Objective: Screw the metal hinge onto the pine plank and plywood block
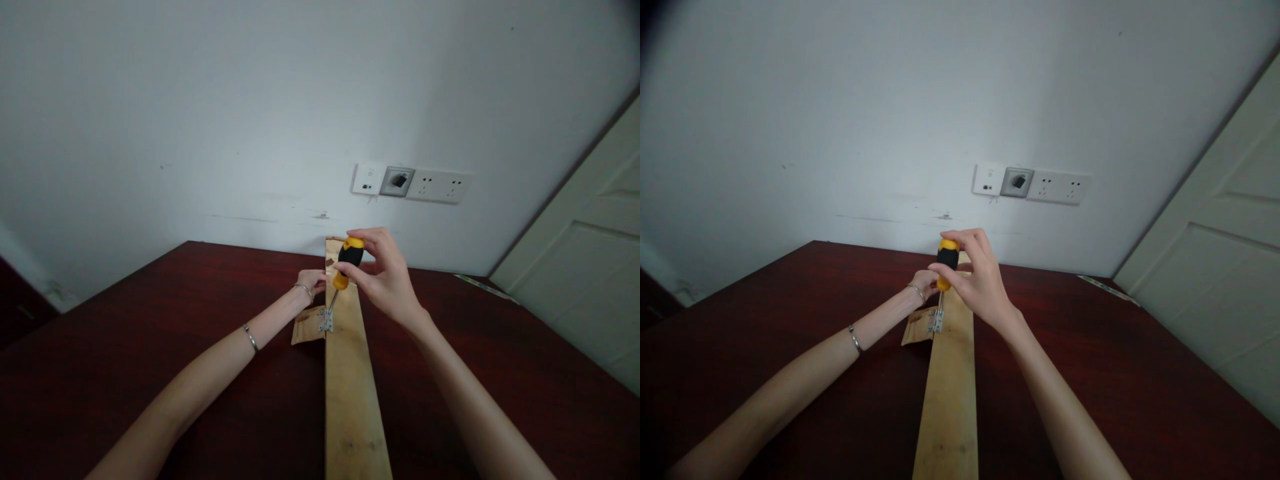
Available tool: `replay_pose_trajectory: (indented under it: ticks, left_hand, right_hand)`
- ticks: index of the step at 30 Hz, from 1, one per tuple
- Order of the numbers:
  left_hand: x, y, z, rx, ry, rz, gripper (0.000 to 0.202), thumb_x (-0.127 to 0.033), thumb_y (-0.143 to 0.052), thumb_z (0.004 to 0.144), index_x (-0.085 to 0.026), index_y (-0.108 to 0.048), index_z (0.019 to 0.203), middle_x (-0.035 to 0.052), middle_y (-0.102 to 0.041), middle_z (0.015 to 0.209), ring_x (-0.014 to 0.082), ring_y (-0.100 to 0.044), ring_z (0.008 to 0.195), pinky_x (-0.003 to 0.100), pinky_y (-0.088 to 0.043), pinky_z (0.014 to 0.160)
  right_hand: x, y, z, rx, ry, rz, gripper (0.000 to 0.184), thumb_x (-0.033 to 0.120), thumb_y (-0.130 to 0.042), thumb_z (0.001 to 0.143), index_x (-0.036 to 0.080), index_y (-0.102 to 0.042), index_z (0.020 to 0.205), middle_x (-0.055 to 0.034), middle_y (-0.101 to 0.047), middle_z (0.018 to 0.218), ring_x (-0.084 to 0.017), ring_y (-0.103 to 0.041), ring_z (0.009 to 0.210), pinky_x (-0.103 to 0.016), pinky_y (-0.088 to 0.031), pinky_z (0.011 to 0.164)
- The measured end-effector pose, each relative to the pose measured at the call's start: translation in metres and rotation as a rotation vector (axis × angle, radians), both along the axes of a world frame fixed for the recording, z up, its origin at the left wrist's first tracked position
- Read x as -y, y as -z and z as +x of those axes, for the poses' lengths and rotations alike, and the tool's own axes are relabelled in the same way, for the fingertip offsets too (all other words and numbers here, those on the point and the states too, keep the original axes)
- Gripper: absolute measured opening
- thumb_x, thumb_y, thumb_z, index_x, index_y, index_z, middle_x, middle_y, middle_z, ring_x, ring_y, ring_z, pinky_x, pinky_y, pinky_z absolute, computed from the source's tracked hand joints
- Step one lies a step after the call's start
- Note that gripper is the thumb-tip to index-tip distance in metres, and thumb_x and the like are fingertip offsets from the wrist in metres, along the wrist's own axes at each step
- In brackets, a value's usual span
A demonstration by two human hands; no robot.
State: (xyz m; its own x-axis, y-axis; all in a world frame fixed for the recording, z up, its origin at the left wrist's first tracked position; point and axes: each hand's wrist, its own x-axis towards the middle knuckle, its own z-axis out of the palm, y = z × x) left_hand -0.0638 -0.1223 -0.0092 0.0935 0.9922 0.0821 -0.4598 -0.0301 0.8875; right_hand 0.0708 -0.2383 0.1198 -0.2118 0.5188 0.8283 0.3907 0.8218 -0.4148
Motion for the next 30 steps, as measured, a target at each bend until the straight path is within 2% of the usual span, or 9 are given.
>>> replay_pose_trajectory:
  ticks: [4,8,13,22,30]
  left_hand:
    - [-0.007,0.002,-0.001,-0.067,0.053,-0.082,0.026,-0.030,-0.054,0.089,-0.010,-0.057,0.106,0.0078,-0.059,0.100,0.0150,-0.060,0.082,0.030,-0.053,0.070]
    - [-0.010,0.004,-0.003,-0.094,0.071,-0.106,0.029,-0.031,-0.055,0.089,-0.009,-0.056,0.108,0.0091,-0.059,0.103,0.0168,-0.060,0.087,0.032,-0.052,0.074]
    - [-0.008,0.004,-0.003,-0.110,0.067,-0.106,0.030,-0.031,-0.054,0.089,-0.011,-0.055,0.111,0.0090,-0.058,0.107,0.0177,-0.059,0.090,0.034,-0.052,0.076]
    - [-0.004,0.001,-0.003,-0.122,0.064,-0.087,0.033,-0.032,-0.055,0.088,-0.010,-0.054,0.113,0.0100,-0.057,0.110,0.0199,-0.058,0.095,0.037,-0.051,0.080]
    - [-0.001,-0.005,-0.002,-0.130,0.091,-0.030,0.027,-0.030,-0.055,0.089,-0.009,-0.057,0.105,0.0079,-0.060,0.099,0.0153,-0.060,0.083,0.031,-0.053,0.071]
  right_hand:
    - [-0.002,0.001,0.001,-0.048,0.070,0.022,0.038,0.032,-0.070,0.073,0.025,-0.056,0.108,-0.0050,-0.050,0.102,-0.019,-0.053,0.093,-0.030,-0.058,0.062]
    - [-0.003,0.002,0.001,-0.080,0.086,0.055,0.038,0.030,-0.071,0.073,0.024,-0.058,0.108,-0.0048,-0.049,0.101,-0.018,-0.053,0.093,-0.030,-0.059,0.064]
    - [-0.001,0.003,-0.001,-0.065,0.083,0.096,0.039,0.031,-0.071,0.073,0.024,-0.058,0.109,-0.0049,-0.050,0.099,-0.018,-0.054,0.091,-0.027,-0.058,0.057]
    - [0.004,-0.002,0.001,-0.096,0.086,0.168,0.041,0.028,-0.071,0.073,0.026,-0.058,0.112,-0.0047,-0.050,0.101,-0.018,-0.055,0.093,-0.032,-0.059,0.070]
    - [0.013,-0.010,0.001,-0.198,0.000,0.090,0.044,0.022,-0.070,0.074,0.029,-0.058,0.116,-0.0035,-0.054,0.109,-0.018,-0.057,0.098,-0.031,-0.059,0.072]
